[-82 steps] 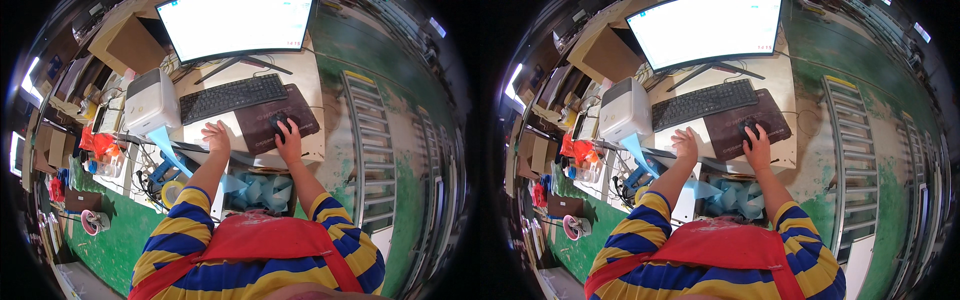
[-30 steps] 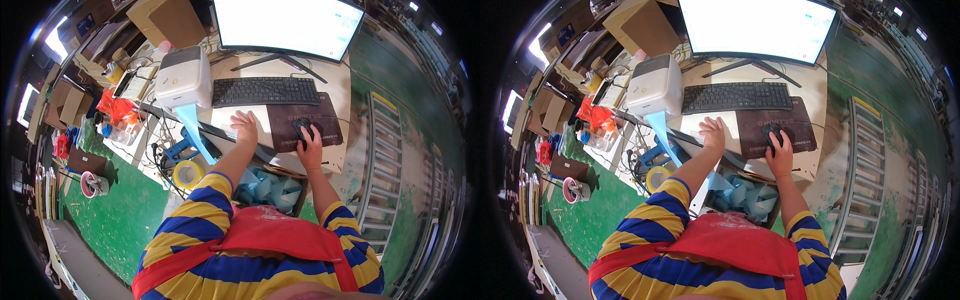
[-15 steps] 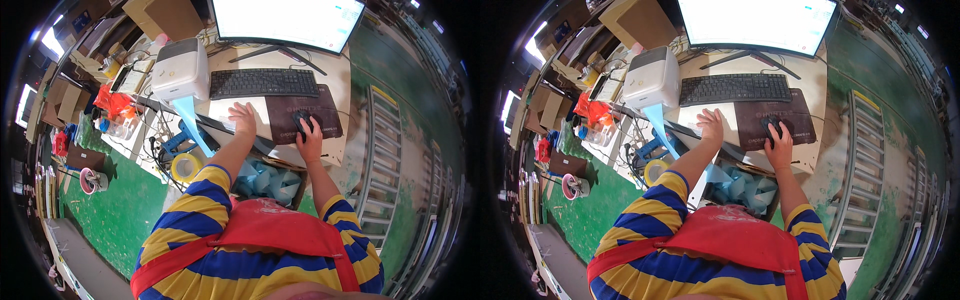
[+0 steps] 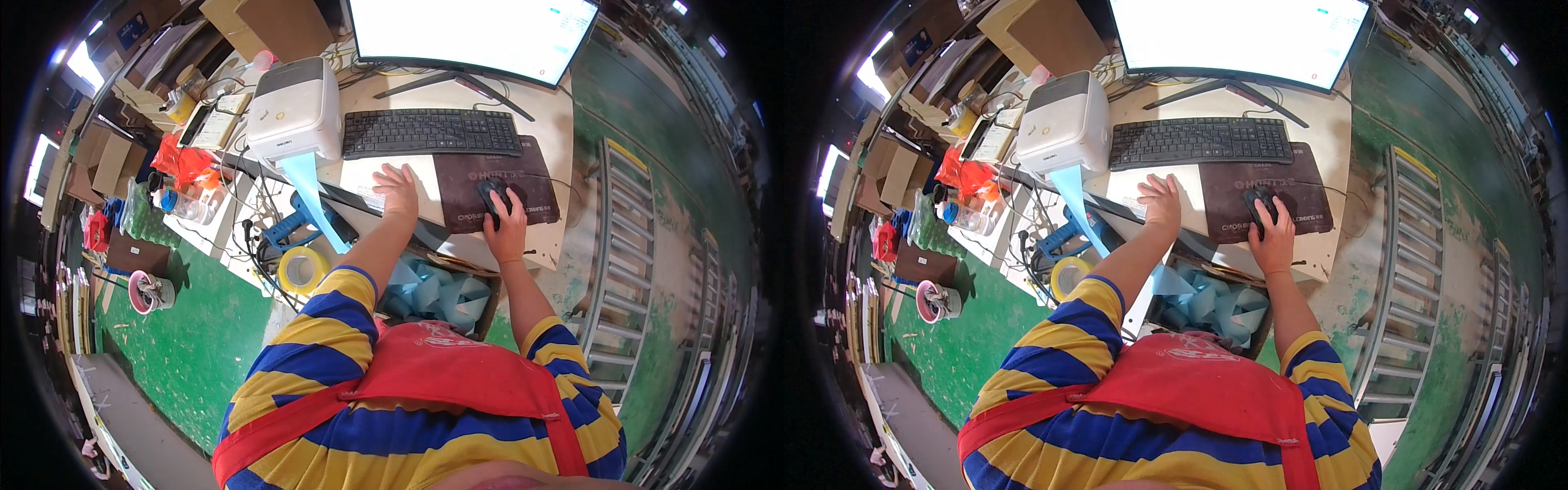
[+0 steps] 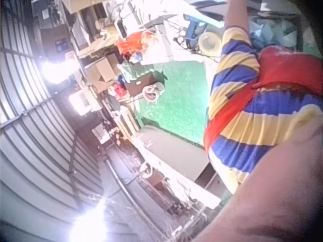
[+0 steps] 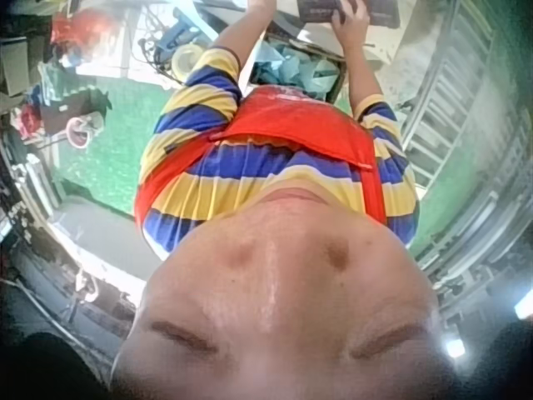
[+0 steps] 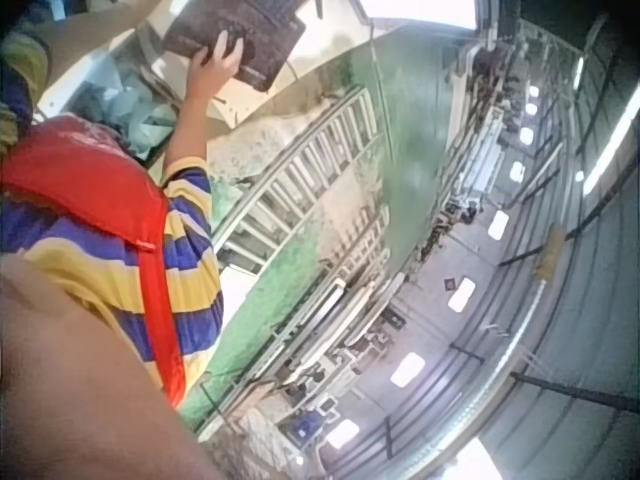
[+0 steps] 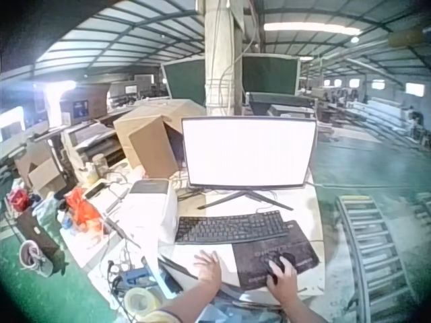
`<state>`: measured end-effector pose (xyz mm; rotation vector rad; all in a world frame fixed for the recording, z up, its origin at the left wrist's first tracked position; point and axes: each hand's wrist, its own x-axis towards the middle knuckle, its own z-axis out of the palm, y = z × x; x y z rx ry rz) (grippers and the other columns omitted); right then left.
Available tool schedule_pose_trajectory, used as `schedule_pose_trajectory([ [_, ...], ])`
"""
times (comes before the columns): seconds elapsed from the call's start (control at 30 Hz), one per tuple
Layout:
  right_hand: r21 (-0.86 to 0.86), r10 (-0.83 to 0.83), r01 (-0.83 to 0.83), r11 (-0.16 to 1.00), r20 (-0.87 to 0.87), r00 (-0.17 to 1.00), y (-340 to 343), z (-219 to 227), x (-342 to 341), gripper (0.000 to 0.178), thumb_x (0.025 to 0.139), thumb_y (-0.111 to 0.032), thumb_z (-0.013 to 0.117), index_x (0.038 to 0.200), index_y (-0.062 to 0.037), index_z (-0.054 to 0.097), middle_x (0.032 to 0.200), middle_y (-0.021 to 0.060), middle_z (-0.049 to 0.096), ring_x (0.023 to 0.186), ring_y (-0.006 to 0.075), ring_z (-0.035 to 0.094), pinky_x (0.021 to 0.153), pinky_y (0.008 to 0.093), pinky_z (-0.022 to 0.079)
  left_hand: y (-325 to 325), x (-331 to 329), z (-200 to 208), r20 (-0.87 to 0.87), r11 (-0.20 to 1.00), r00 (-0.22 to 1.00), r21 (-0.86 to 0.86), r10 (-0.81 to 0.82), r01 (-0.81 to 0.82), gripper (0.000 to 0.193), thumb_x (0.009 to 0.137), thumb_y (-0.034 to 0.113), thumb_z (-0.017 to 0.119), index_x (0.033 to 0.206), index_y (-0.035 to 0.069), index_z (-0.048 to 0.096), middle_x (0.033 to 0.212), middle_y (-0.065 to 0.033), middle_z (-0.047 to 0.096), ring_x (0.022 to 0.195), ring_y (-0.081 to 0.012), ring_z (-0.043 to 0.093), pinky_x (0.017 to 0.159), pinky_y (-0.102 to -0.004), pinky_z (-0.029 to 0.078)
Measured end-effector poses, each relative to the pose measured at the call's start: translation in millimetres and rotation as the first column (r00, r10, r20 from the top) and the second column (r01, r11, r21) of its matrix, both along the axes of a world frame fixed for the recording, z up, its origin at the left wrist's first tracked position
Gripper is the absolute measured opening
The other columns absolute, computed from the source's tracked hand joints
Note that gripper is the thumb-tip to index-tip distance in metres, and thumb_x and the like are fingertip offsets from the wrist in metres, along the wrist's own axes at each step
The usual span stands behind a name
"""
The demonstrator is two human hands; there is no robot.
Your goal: The person tapes a cardboard box, prints a label, and then assembles white flat-pack furniture panels on a workbench. They use a tape dispenser, a computer, and a power drill to join the panels together.
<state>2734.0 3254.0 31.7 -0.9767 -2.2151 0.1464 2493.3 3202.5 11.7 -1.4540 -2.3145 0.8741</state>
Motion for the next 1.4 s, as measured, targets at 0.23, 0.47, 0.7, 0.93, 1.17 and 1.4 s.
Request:
schedule_pose_trajectory([
  [0.23, -0.005, -0.008, 0.008, 1.0, 0.009, 1.0, -0.1, 1.8, -0.2, 0.06, 0.078, -0.013, 0.067, 0.134, -0.0243, 0.05, 0.137, 0.0158, 0.042, 0.121, 0.0376, 0.045, 0.1, 0.0469, 0.037, 1.6, -0.8, -3.4, -0.008, 1.0, 1.0, 0.007, 0.004, -0.004, 0.064, 0.094, 0.019, 0.043, 0.151, 0.002, 0.017, 0.141, -0.0401, 0.032, 0.118, -0.0602, 0.045, 0.078, -0.0551, 0.054],
  [0.47, 0.004, -0.008, 0.008, 1.0, 0.01, 1.0, 0.0, 2.0, -0.4, 0.06, 0.078, -0.014, 0.067, 0.134, -0.0243, 0.05, 0.136, 0.0158, 0.043, 0.121, 0.0374, 0.045, 0.101, 0.047, 0.037, -0.3, 0.1, 0.5, -0.002, 1.0, 1.0, 0.014, -0.003, 0.003, 0.065, 0.094, 0.019, 0.044, 0.151, 0.002, 0.017, 0.141, -0.0404, 0.032, 0.118, -0.0593, 0.046, 0.078, -0.0553, 0.054],
  [0.7, 0.004, -0.016, 0.016, 1.0, 0.013, 1.0, -0.9, 2.4, 0.8, 0.059, 0.078, -0.014, 0.067, 0.134, -0.0236, 0.05, 0.136, 0.0161, 0.043, 0.121, 0.0373, 0.045, 0.101, 0.0469, 0.037, -0.9, 0.1, 2.4, -0.03, 1.0, 0.999, 0.013, -0.027, 0.028, 0.065, 0.094, 0.019, 0.045, 0.15, 0.0, 0.018, 0.139, -0.0409, 0.034, 0.116, -0.0585, 0.048, 0.076, -0.0525, 0.056],
  [0.93, 0.019, -0.008, 0.008, 1.0, 0.004, 1.0, -2.0, 1.8, 0.6, 0.059, 0.078, -0.014, 0.067, 0.134, -0.0225, 0.051, 0.135, 0.0166, 0.044, 0.121, 0.0376, 0.046, 0.1, 0.0469, 0.038, -2.3, 0.3, -1.7, -0.038, 1.0, 0.999, 0.001, -0.014, 0.014, 0.064, 0.093, 0.019, 0.043, 0.151, 0.003, 0.019, 0.141, -0.0399, 0.033, 0.116, -0.0591, 0.048, 0.075, -0.0531, 0.055],
  [1.17, 0.07, -0.011, 0.013, 0.997, -0.024, 1.0, -4.4, 4.2, -2.7, 0.057, 0.077, -0.014, 0.068, 0.132, -0.0206, 0.056, 0.135, 0.016, 0.045, 0.119, 0.0359, 0.048, 0.099, 0.046, 0.039, -68.1, -9.7, 47.7, 0.785, 0.843, 0.371, 0.538, -0.496, -0.012, 0.071, 0.081, 0.032, 0.073, 0.137, 0.001, 0.043, 0.144, -0.0267, 0.037, 0.135, -0.0395, 0.036, 0.11, -0.0448, 0.033],
  [1.4, 0.055, -0.013, 0.013, 0.998, 0.002, 1.0, -5.3, 4.1, -9.9, 0.059, 0.079, -0.019, 0.066, 0.136, -0.0191, 0.05, 0.137, 0.0178, 0.044, 0.123, 0.0366, 0.045, 0.102, 0.047, 0.036, -169.3, -138.1, 8.5, 0.601, -0.163, 0.662, 0.673, -0.447, -0.721, 0.074, 0.094, 0.045, 0.054, 0.144, -0.003, 0.028, 0.143, -0.024, 0.035, 0.132, -0.0367, 0.035, 0.111, -0.0416, 0.026],
])
